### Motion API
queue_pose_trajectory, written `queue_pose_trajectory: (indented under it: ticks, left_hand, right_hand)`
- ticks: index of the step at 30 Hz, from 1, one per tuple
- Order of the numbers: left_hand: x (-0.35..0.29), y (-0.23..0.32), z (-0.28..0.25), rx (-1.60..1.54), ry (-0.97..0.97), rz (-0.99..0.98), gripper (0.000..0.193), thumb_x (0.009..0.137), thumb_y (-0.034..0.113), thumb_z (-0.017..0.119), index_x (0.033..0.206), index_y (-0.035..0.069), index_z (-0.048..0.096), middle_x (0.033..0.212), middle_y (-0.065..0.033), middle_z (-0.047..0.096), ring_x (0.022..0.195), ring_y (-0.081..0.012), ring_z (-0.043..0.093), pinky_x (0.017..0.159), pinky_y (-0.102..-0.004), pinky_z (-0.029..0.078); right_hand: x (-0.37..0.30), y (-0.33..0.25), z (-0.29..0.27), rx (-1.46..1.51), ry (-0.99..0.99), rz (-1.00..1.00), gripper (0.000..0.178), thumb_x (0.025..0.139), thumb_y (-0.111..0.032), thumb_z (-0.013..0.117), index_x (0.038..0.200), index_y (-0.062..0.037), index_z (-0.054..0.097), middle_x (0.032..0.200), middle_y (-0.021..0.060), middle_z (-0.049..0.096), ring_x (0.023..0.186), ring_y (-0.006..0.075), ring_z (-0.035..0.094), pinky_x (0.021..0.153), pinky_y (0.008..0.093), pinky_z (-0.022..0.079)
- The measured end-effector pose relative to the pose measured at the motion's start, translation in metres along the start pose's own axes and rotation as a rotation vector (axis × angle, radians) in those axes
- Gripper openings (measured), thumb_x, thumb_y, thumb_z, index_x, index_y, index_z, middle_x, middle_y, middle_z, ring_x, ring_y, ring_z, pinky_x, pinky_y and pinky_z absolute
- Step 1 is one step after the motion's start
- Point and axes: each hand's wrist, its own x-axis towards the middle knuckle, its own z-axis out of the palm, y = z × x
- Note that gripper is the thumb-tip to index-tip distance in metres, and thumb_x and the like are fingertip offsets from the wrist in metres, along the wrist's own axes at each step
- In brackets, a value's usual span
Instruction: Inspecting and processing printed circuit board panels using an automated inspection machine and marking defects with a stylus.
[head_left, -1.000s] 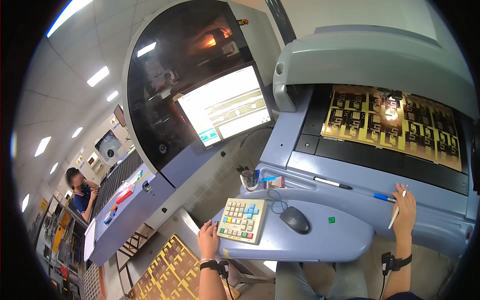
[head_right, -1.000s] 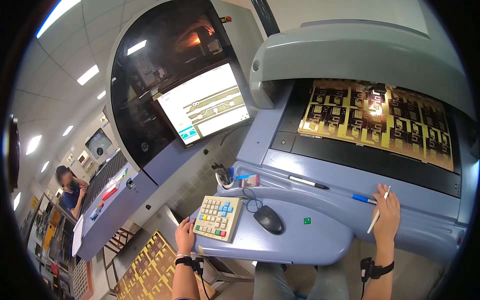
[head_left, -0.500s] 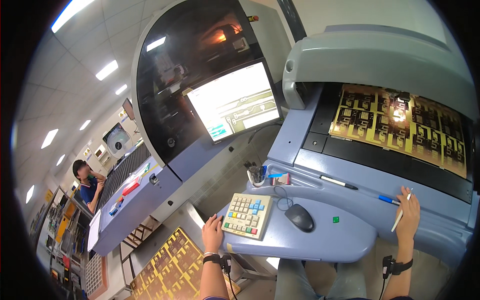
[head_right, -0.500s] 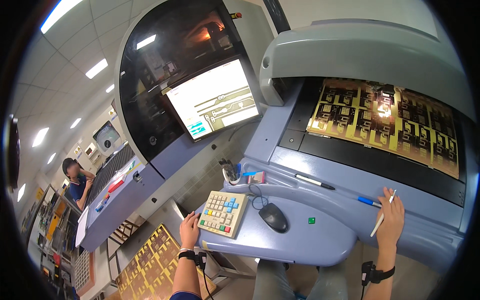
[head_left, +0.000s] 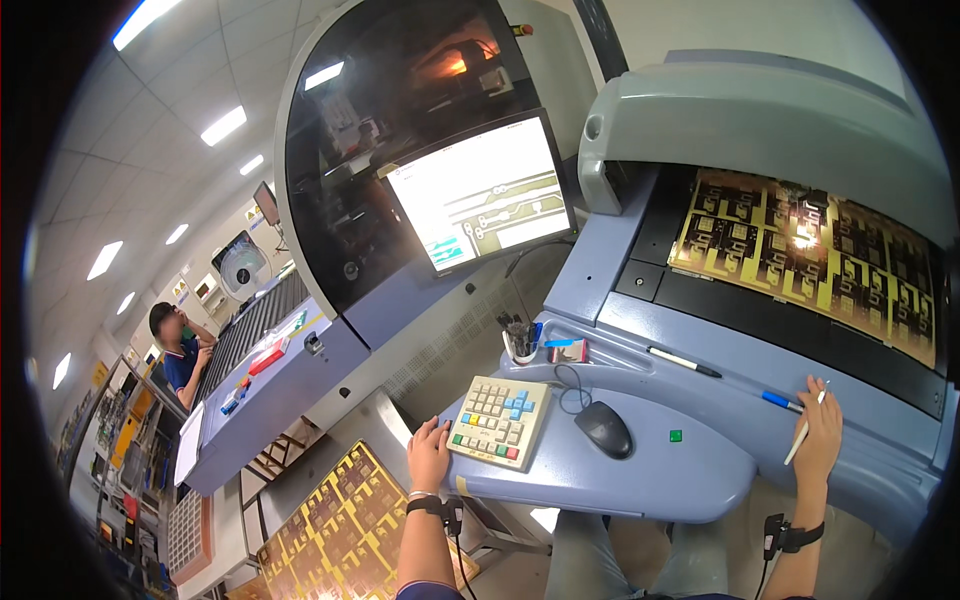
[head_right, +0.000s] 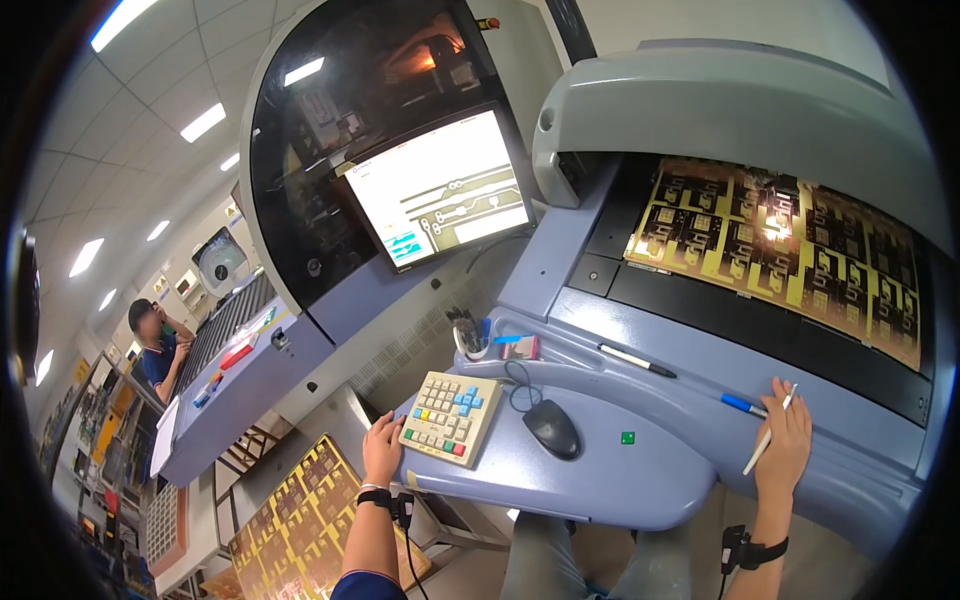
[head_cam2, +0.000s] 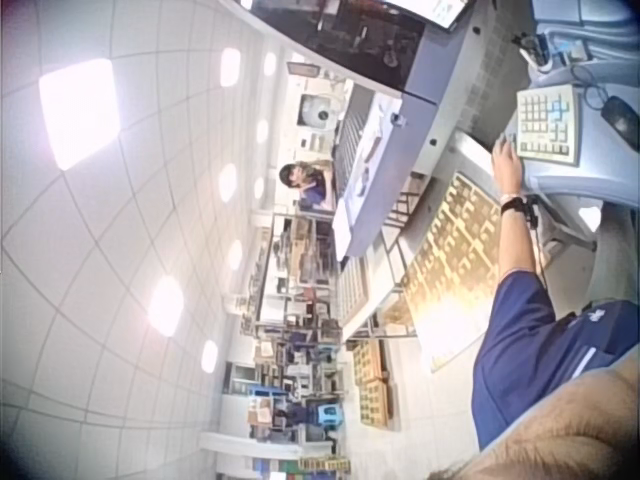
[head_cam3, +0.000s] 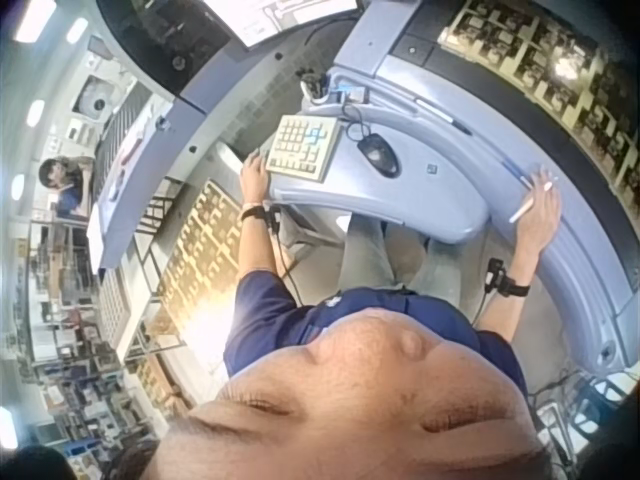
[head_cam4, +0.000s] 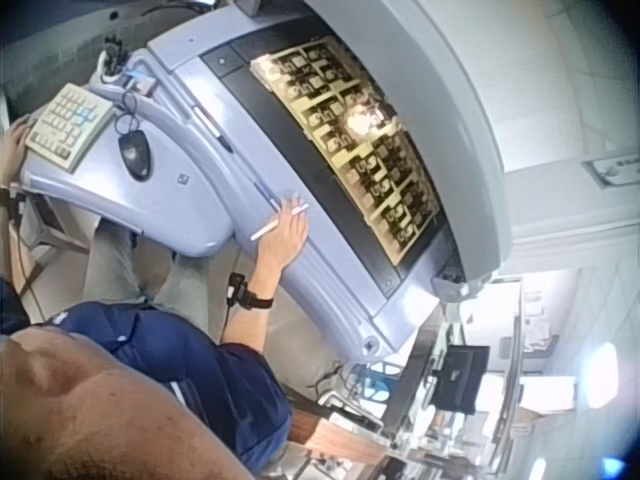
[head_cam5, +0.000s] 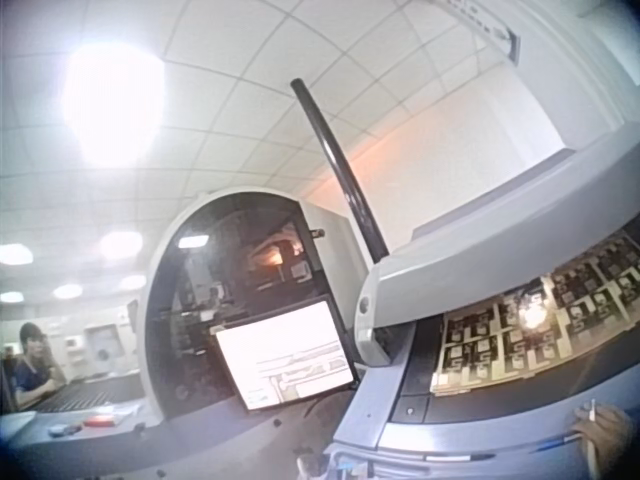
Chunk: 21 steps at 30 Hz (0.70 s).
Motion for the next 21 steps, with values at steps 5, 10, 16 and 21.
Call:
queue_pose_trajectory:
  ticks: [5,10,16,21]
  left_hand:
    - [-0.0040,-0.0055,0.0039,-0.039,0.048,-0.001,0.027,0.095,0.023,0.055,0.116,0.017,0.070,0.130,-0.0022,0.061,0.124,-0.0233,0.052,0.108,-0.0405,0.035]
    - [-0.0026,-0.0065,0.0040,-0.048,0.031,-0.006,0.027,0.095,0.024,0.055,0.117,0.017,0.070,0.131,-0.0024,0.061,0.126,-0.0233,0.051,0.108,-0.0407,0.034]
    - [-0.0006,-0.0080,0.0068,-0.054,0.041,-0.010,0.026,0.095,0.025,0.056,0.116,0.019,0.070,0.131,-0.0024,0.061,0.127,-0.0228,0.051,0.108,-0.0401,0.034]
    - [0.0020,-0.0057,0.0052,-0.047,0.009,-0.002,0.026,0.094,0.024,0.056,0.114,0.019,0.072,0.131,-0.0026,0.061,0.125,-0.0237,0.052,0.107,-0.0403,0.035]
  right_hand:
    - [-0.0004,-0.0007,-0.0011,-0.003,-0.008,0.001,0.019,0.082,0.005,0.053,0.098,-0.0013,0.062,0.127,0.0115,0.063,0.123,0.0335,0.055,0.105,0.0447,0.041]
    - [-0.0021,0.0032,0.0010,0.003,-0.010,-0.015,0.019,0.083,0.005,0.053,0.099,-0.0011,0.062,0.127,0.0118,0.063,0.123,0.0333,0.055,0.106,0.0449,0.040]
    - [-0.0025,0.0059,0.0042,-0.039,-0.003,-0.039,0.020,0.083,0.004,0.053,0.100,-0.0010,0.062,0.126,0.0113,0.063,0.123,0.0331,0.055,0.106,0.0444,0.040]
    - [-0.0039,0.0078,0.0050,-0.062,0.004,-0.037,0.020,0.084,0.004,0.054,0.101,-0.0015,0.062,0.129,0.0101,0.063,0.123,0.0331,0.055,0.105,0.0438,0.041]
